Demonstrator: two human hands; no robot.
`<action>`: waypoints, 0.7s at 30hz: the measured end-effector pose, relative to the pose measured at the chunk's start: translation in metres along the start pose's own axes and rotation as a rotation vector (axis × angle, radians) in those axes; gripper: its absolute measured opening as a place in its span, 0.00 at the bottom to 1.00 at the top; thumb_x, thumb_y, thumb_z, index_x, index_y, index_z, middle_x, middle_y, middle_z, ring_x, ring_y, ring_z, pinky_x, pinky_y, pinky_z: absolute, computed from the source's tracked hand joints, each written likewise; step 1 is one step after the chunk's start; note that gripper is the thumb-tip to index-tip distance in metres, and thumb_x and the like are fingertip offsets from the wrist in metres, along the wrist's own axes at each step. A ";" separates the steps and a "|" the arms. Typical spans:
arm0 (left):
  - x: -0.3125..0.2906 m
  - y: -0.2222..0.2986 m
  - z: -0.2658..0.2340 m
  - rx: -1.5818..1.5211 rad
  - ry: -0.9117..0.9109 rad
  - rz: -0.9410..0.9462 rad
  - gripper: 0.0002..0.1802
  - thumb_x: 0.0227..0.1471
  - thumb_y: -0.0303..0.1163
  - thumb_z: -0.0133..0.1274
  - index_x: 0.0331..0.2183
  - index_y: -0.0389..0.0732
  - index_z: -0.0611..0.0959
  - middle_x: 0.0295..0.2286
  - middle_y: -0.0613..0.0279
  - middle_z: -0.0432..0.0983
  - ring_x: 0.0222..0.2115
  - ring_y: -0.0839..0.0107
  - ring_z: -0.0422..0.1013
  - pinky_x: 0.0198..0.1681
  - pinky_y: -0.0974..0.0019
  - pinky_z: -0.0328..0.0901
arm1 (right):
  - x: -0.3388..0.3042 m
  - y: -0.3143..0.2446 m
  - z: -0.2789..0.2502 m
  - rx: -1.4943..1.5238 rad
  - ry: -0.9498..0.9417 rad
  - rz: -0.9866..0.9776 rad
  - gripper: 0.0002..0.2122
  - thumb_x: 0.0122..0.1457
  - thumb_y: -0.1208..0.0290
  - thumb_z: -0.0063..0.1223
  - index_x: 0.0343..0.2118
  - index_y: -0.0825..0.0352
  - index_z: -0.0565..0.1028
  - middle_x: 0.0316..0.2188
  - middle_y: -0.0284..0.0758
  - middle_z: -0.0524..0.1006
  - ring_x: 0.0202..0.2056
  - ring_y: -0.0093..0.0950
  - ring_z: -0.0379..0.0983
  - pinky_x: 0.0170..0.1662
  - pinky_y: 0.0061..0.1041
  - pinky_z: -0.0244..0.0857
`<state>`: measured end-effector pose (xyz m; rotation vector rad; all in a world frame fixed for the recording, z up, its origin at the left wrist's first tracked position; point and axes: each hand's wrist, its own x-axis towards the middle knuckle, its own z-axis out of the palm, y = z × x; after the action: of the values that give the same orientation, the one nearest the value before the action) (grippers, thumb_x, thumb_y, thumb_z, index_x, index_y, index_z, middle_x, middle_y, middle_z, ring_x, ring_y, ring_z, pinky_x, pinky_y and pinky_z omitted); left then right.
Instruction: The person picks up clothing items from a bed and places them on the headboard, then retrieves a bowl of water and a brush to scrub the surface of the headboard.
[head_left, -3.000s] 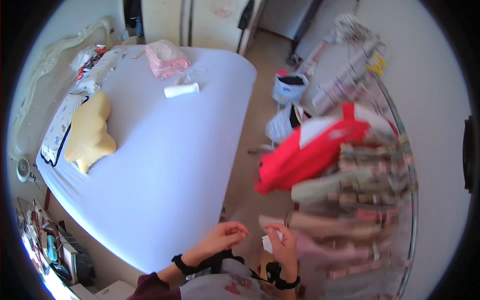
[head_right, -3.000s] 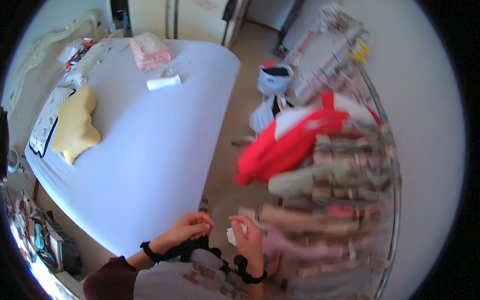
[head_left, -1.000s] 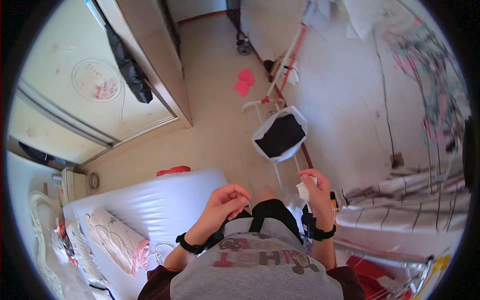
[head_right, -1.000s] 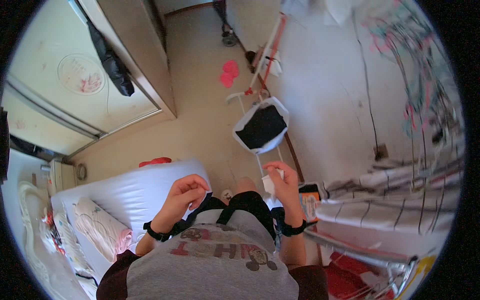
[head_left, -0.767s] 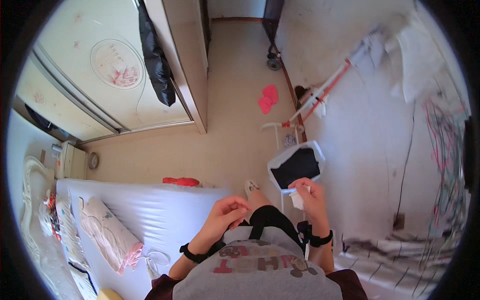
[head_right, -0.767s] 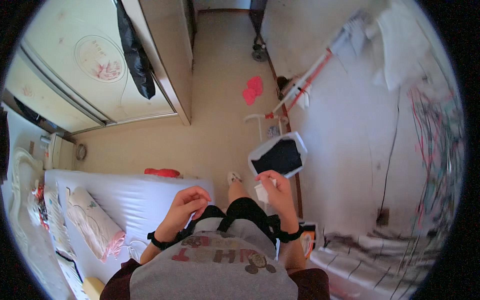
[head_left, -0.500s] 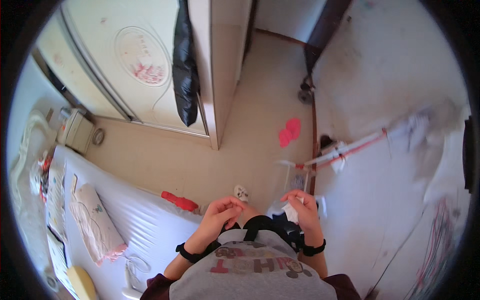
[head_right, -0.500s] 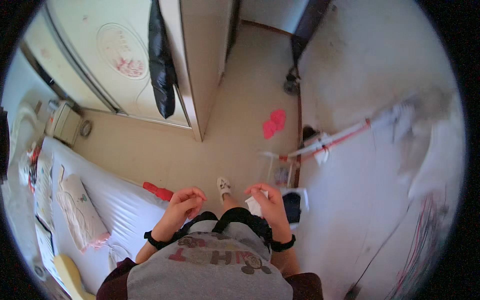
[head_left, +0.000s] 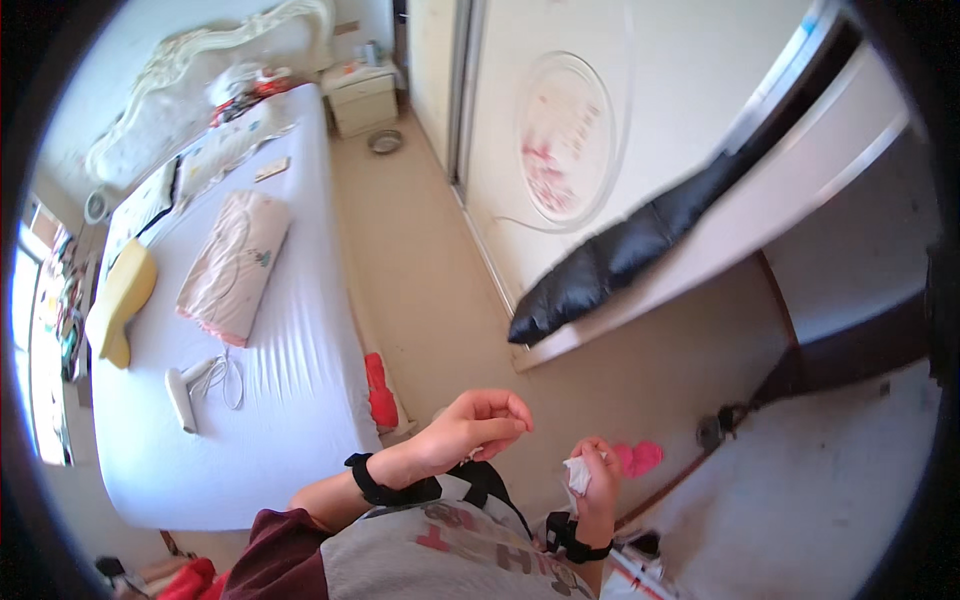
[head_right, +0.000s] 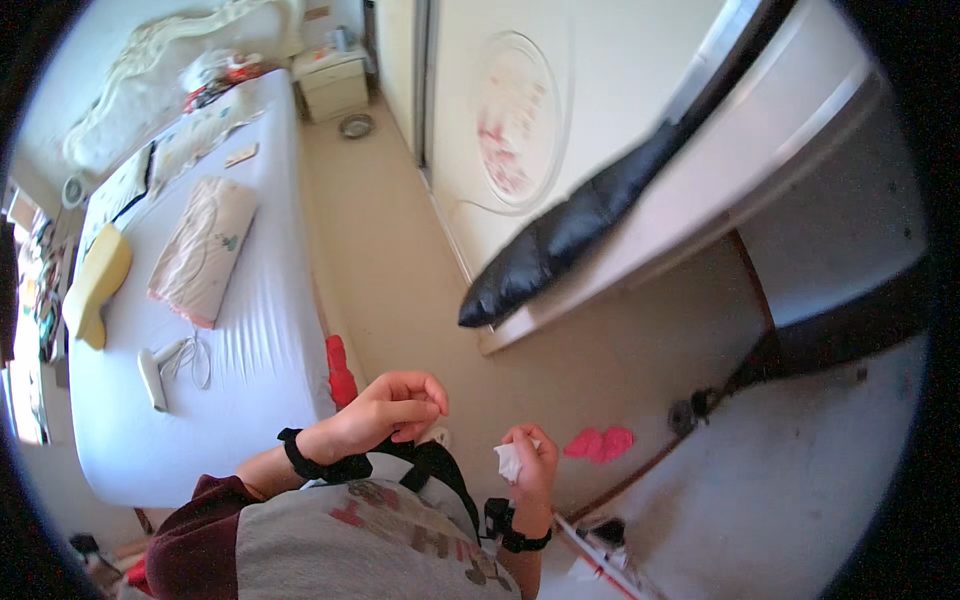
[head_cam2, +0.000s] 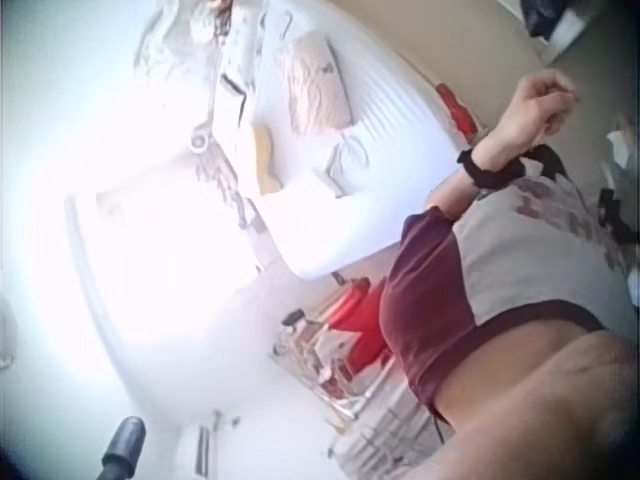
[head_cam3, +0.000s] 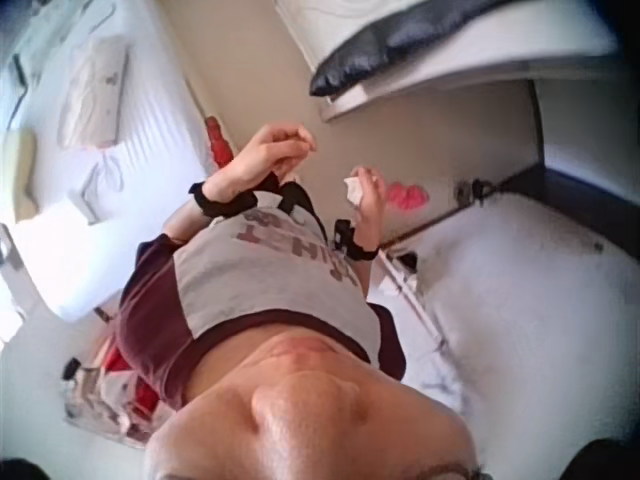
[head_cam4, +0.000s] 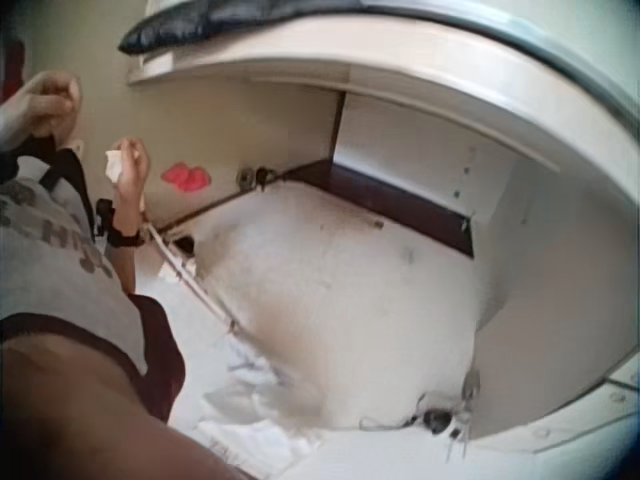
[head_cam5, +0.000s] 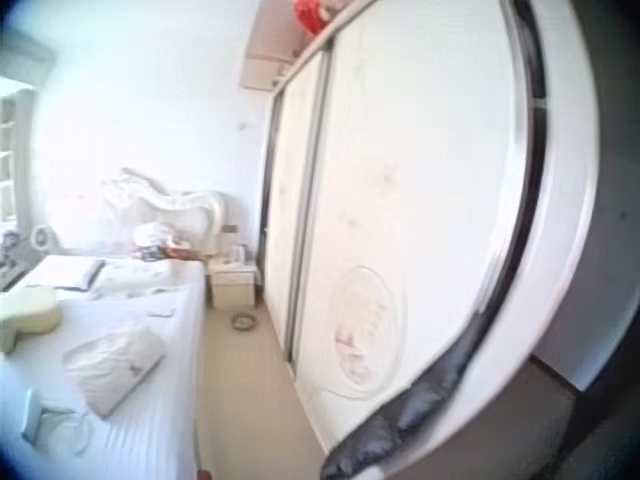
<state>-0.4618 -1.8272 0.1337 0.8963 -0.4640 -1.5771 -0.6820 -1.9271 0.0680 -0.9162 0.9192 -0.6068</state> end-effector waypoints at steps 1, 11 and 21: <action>0.004 0.009 -0.008 -0.003 0.024 0.027 0.04 0.53 0.24 0.45 0.31 0.36 0.74 0.15 0.71 0.61 0.14 0.83 0.55 0.16 0.79 0.48 | 0.018 -0.005 0.008 -0.006 -0.091 0.024 0.08 0.57 0.71 0.46 0.23 0.67 0.71 0.16 0.28 0.70 0.13 0.15 0.63 0.11 0.16 0.50; 0.027 0.099 -0.150 -0.259 0.272 0.270 0.03 0.53 0.26 0.46 0.30 0.37 0.74 0.15 0.72 0.60 0.14 0.84 0.53 0.16 0.79 0.47 | 0.199 -0.036 0.179 -0.220 -0.290 0.140 0.09 0.57 0.69 0.46 0.23 0.66 0.72 0.16 0.29 0.70 0.14 0.15 0.64 0.13 0.14 0.51; 0.012 0.191 -0.268 -0.496 0.707 0.587 0.03 0.52 0.24 0.45 0.29 0.37 0.74 0.15 0.71 0.60 0.13 0.84 0.52 0.15 0.79 0.45 | 0.379 -0.057 0.401 -0.335 -0.659 0.164 0.12 0.61 0.64 0.41 0.25 0.66 0.71 0.16 0.28 0.69 0.11 0.14 0.60 0.10 0.13 0.47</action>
<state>-0.1342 -1.8298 0.1024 0.7692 0.1668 -0.7106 -0.1513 -2.0886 0.0821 -1.2251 0.4909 0.0127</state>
